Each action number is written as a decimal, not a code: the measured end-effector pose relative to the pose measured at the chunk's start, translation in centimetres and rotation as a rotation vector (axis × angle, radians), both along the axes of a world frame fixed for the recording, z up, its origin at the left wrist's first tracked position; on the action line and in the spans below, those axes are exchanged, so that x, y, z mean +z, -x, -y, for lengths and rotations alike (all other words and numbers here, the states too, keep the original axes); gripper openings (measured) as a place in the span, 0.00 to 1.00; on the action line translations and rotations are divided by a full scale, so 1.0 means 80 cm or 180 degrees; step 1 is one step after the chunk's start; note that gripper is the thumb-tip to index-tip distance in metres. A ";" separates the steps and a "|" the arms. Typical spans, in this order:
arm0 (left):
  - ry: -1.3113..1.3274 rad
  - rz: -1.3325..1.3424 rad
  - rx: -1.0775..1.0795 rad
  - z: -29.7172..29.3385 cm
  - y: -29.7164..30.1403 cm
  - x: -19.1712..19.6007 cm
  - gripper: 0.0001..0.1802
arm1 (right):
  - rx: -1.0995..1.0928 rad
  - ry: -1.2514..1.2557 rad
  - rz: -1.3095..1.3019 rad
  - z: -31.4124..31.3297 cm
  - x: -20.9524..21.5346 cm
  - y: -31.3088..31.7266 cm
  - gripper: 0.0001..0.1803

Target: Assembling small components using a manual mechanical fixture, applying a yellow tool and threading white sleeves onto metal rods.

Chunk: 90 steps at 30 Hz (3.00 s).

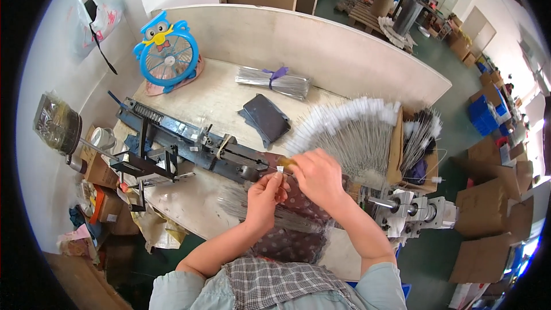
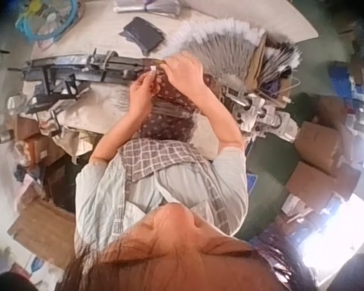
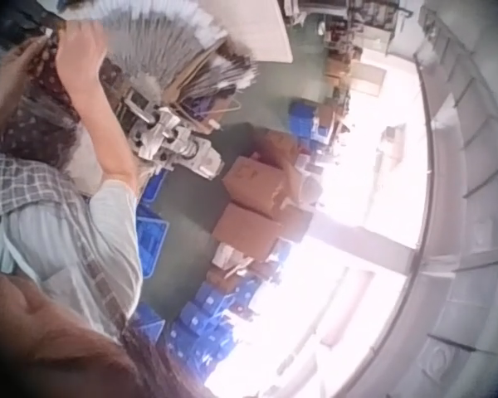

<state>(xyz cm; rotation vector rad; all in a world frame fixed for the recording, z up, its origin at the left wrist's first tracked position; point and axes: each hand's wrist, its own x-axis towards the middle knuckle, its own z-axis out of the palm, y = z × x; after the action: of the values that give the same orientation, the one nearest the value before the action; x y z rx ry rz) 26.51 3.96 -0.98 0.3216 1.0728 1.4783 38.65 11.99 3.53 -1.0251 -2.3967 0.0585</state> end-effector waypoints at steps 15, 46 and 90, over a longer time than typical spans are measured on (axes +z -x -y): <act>-0.0051 0.0479 0.0100 -0.002 0.006 0.001 0.28 | 0.0109 0.0938 -0.0520 0.019 0.000 0.009 0.13; -0.0549 0.0899 0.0316 0.000 -0.004 -0.012 0.08 | 0.0237 0.0096 -0.0541 0.031 -0.009 0.001 0.17; -0.0218 0.0297 -0.0312 0.011 0.003 -0.002 0.33 | -0.0091 0.0172 -0.0467 0.052 0.010 -0.048 0.08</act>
<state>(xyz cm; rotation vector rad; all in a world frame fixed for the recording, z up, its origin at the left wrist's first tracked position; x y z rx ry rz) 26.27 3.08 -1.14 0.3456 0.9210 1.4306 42.53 7.80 4.34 -1.0422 -2.2582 0.1830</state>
